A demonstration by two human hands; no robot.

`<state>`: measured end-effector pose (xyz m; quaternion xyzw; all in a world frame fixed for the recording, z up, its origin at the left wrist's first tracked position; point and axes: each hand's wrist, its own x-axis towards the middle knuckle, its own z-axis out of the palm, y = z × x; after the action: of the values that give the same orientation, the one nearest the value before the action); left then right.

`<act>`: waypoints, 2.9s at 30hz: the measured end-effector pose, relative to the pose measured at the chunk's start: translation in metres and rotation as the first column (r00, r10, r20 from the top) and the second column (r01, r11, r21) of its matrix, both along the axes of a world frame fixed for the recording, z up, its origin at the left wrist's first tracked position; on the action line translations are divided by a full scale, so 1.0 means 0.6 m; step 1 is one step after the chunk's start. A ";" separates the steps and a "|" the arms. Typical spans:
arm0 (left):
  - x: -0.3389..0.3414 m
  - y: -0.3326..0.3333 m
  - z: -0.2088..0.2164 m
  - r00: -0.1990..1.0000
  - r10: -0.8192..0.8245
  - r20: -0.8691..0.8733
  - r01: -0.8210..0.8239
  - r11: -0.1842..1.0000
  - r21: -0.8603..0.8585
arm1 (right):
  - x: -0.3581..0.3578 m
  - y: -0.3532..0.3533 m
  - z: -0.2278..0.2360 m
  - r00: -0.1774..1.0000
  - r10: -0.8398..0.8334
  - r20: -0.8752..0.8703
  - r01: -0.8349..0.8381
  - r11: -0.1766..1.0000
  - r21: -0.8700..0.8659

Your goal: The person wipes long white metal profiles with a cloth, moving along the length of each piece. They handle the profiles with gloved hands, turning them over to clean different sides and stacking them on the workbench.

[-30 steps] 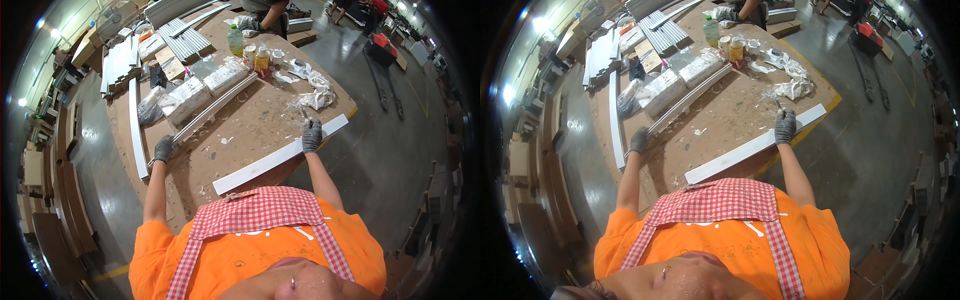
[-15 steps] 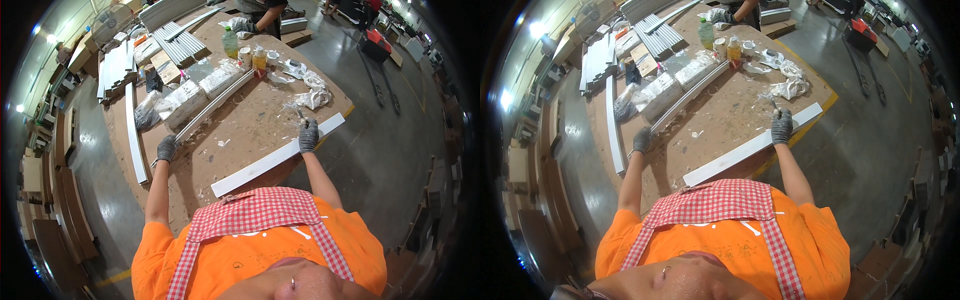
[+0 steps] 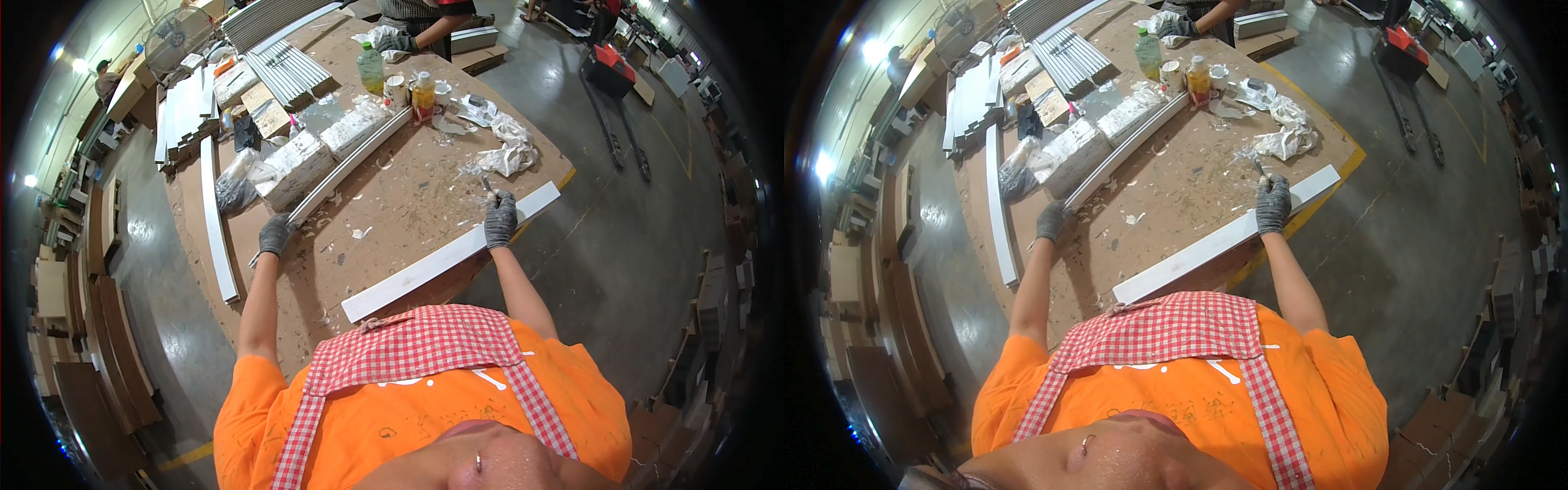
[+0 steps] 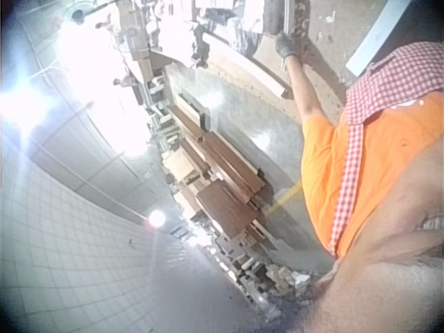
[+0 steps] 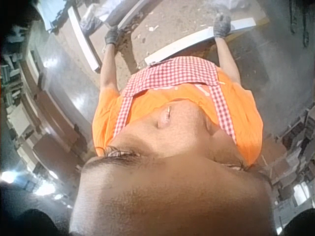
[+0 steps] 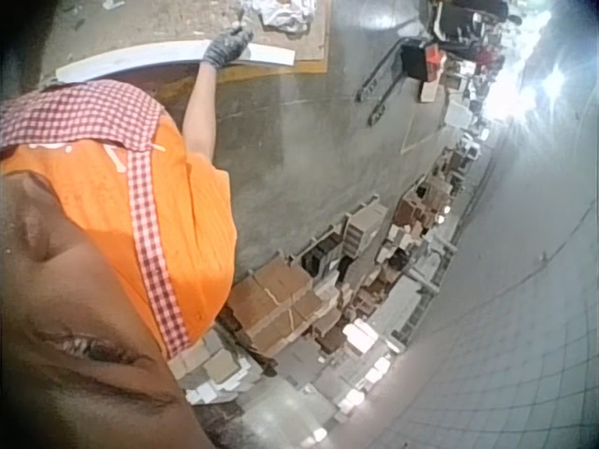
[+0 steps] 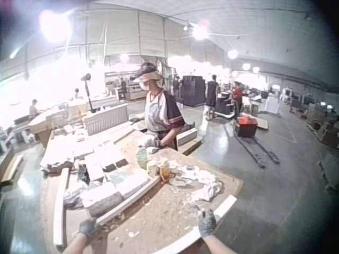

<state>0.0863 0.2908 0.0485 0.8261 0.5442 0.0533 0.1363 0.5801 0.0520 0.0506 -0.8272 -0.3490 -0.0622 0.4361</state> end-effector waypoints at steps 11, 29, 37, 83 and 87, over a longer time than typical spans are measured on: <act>-0.029 0.019 -0.007 0.988 0.150 -0.030 -0.149 0.988 0.031 | -0.006 0.000 0.000 1.000 -0.026 0.017 0.026 0.999 -0.019; -0.018 0.053 0.019 0.932 0.324 -0.165 -0.332 0.943 -0.024 | 0.006 -0.007 -0.014 1.000 -0.020 0.018 0.020 0.999 -0.034; -0.035 0.069 0.014 0.912 0.323 -0.254 -0.350 0.934 -0.071 | 0.000 0.004 -0.003 0.999 -0.030 0.034 0.032 0.997 -0.066; 0.088 -0.421 0.008 0.850 -0.146 0.506 0.160 0.987 0.015 | -0.020 -0.007 0.032 0.999 -0.016 0.030 0.017 0.999 -0.039; 0.084 -0.428 -0.003 0.921 -0.158 0.355 0.156 0.987 0.033 | -0.014 -0.007 0.025 1.000 -0.008 -0.019 0.008 1.000 -0.006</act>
<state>0.1370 0.0337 0.0470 0.8439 0.4425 0.1923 0.2349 0.5717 0.0480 0.0654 -0.8303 -0.3416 -0.0551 0.4369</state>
